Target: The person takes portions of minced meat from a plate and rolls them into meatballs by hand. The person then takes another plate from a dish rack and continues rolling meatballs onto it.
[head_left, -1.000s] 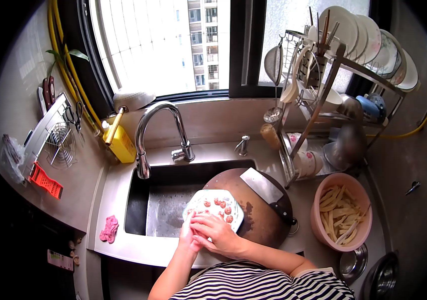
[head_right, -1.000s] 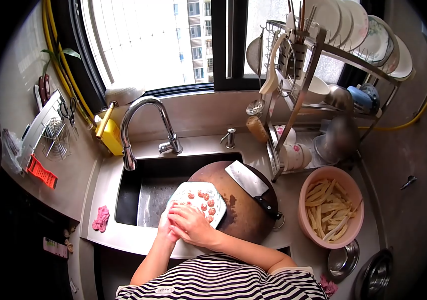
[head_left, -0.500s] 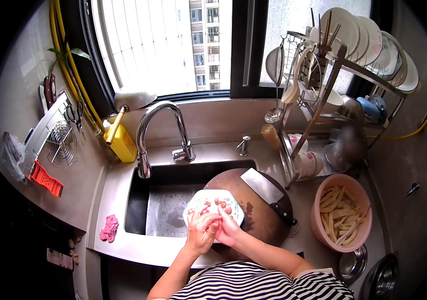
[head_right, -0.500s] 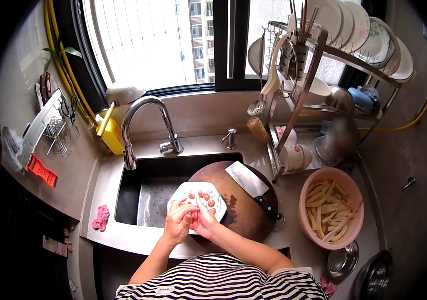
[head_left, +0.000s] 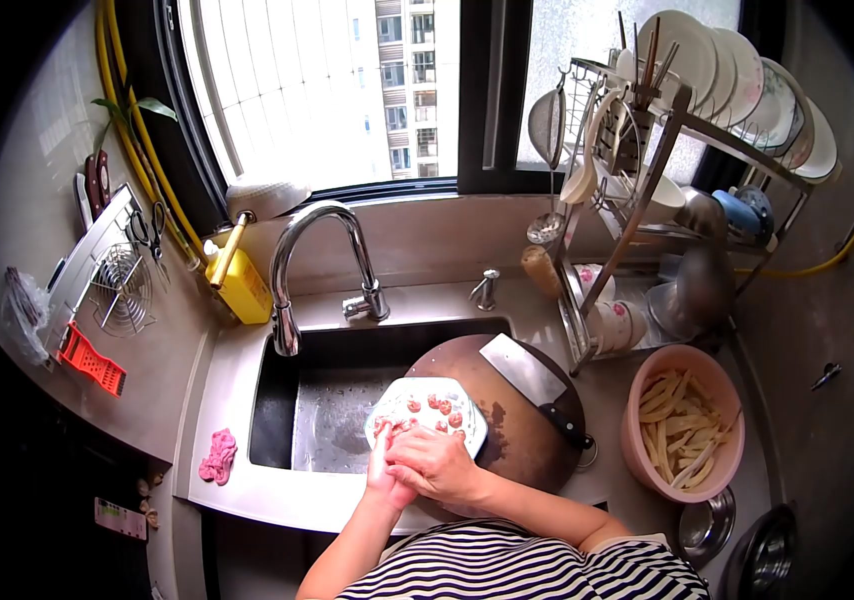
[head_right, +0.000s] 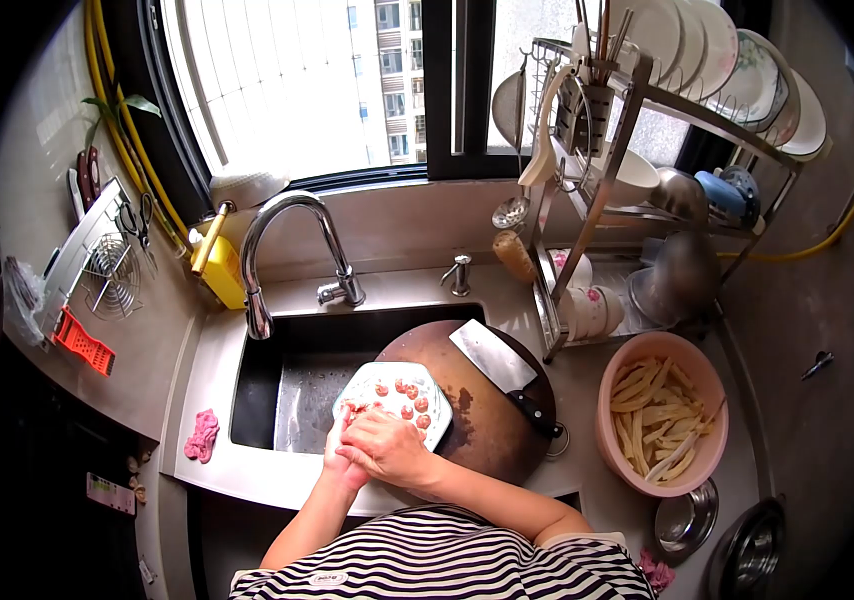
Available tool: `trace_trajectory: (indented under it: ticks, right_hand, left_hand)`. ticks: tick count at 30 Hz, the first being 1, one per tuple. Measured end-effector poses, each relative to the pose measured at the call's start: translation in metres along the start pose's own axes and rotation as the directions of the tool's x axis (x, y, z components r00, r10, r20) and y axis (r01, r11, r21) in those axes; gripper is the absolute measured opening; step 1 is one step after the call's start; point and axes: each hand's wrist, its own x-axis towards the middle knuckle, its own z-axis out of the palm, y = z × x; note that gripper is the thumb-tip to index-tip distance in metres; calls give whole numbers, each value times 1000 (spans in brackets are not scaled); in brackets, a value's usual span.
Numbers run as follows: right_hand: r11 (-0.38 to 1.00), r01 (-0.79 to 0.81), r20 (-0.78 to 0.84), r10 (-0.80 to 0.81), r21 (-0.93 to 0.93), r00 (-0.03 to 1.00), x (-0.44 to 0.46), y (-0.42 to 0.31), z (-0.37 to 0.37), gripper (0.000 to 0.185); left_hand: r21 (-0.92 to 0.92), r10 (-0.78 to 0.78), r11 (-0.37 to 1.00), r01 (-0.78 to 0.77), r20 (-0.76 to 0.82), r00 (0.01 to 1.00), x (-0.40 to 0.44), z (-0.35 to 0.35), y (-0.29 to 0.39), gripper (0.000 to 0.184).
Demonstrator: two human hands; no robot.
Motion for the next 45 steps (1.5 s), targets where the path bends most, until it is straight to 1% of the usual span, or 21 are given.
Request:
trace_trajectory:
  ticks: [2,6,9,11,13,14,15,17,18,19,20,22,24,25,26,27,30,35,37,43,45]
  right_hand:
    - [991,131,-113,-127,27,985,1,4,5,16]
    - [932,-88,-163,154,353,975,-5,8,7,15]
    - [456,-459,115,602,763,790,-17,22,20,27]
    - [186,-444,210,681,877,701,-14,24,23,40]
    - [-207,-461,439,760,863,480,-19,32,28,43]
    - [-321,-430,505,747,844,433,-22,35,33,43]
    - [-392,-400,547,717,828,431,-24,38,35,41]
    - [-525,-337,624,651,781,432,-25,41,34,40]
    - [-561,-315,624,529,766,576,-31,50,29,38]
    - [-467,-367,586,523,805,619,-31,50,24,39]
    - [-366,-411,550,509,835,662,-29,50,19,40]
    - [-192,-437,471,499,879,728,-22,43,8,40]
    - [473,-330,37,528,817,848,-11,24,19,31]
    - [744,-241,-166,426,623,889,-7,15,22,27]
    - [966,-145,-180,185,213,966,-2,12,9,13]
    - [980,-173,-75,180,96,981,-1,3,8,21]
    - [990,-86,19,84,115,996,-7,-4,31,43]
    - [980,-128,-33,135,152,990,13,16,29,54]
    - [950,-218,-68,239,222,969,21,26,23,57]
    - [979,-52,9,52,199,999,0,-6,32,66]
    - [980,-34,-28,40,194,999,3,-13,33,68]
  left_hand:
    - [4,-54,999,54,50,997,7,-12,4,40]
    - [60,-113,993,103,198,974,8,-36,16,47]
    - [284,270,883,-375,346,899,1,-26,12,52]
    - [595,503,386,-705,505,701,0,-25,4,55]
    - [457,434,-210,-864,836,336,-7,-8,7,49]
    - [496,340,-245,-833,848,406,-14,-5,10,49]
    - [433,326,-314,-845,885,333,-8,-5,10,51]
    - [460,365,-258,-850,861,355,-6,-9,11,51]
    - [538,432,-44,-842,770,469,-2,-18,7,50]
    - [581,465,175,-795,663,586,-2,-22,6,50]
    - [557,516,149,-817,661,544,-1,-21,9,53]
    - [557,475,494,-668,470,744,1,-24,12,51]
    - [460,262,793,-399,335,905,5,-30,17,50]
    - [308,218,897,-316,313,924,7,-28,13,49]
    - [144,170,965,-221,299,939,8,-24,7,48]
    - [-26,119,993,-116,293,949,9,-22,3,48]
    - [-74,62,996,-41,297,953,15,-18,9,47]
    - [92,232,953,-289,396,888,13,-6,-2,50]
    - [226,96,952,-205,418,904,-4,7,-3,53]
    - [-4,181,980,-198,426,886,13,8,31,63]
    - [82,171,966,-245,504,846,16,4,34,63]
